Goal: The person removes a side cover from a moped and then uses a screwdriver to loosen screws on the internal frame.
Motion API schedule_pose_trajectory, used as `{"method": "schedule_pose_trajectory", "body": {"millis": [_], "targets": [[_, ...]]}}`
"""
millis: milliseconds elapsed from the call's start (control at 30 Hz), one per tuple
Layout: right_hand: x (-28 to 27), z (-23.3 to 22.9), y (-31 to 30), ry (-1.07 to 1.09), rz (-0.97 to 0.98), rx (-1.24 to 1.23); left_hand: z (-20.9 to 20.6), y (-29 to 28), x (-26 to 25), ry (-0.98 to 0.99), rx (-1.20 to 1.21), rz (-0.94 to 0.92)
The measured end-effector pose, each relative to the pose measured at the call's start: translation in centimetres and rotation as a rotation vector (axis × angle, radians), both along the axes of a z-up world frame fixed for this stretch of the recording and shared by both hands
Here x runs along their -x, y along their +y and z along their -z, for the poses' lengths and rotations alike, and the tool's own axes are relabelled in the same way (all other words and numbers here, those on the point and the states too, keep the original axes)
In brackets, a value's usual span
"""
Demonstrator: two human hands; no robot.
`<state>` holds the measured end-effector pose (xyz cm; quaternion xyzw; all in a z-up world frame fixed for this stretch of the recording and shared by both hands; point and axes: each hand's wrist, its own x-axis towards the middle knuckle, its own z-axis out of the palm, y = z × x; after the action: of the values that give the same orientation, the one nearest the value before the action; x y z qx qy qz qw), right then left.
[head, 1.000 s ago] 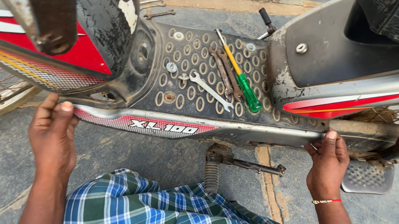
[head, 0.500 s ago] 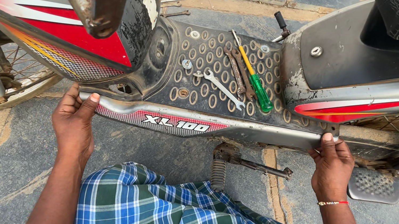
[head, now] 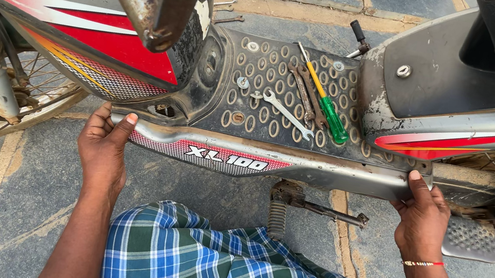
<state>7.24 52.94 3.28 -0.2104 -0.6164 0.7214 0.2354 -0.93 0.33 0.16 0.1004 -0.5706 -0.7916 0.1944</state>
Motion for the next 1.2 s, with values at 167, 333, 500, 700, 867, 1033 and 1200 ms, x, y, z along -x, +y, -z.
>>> {"method": "schedule_pose_trajectory", "body": {"millis": [167,333,500,700,867,1033,1200], "targets": [[0.2,-0.1,-0.1,-0.024,0.015,0.049,0.0,0.0,0.1,0.038,-0.053,0.011],[0.2,0.5,0.3,-0.036,0.012,0.027,0.4,0.0,0.5,0.061,-0.085,0.004],[0.7,1.8,2.2,0.001,-0.093,0.001,0.7,0.7,0.1,0.006,-0.046,-0.033],[0.6,0.7,1.8,0.004,-0.193,0.044,0.4,1.3,-0.7,0.008,-0.002,-0.099],[0.7,-1.0,0.4,0.021,-0.235,0.095,-0.1,1.6,-3.4,-0.008,-0.03,-0.133],[0.3,-1.5,-0.3,-0.062,-0.162,0.122,0.3,1.0,-3.4,-0.012,-0.016,-0.157],[-1.2,-0.8,0.5,-0.284,-0.215,0.094,1.6,-0.1,-3.4,-0.053,-0.048,-0.211]]}}
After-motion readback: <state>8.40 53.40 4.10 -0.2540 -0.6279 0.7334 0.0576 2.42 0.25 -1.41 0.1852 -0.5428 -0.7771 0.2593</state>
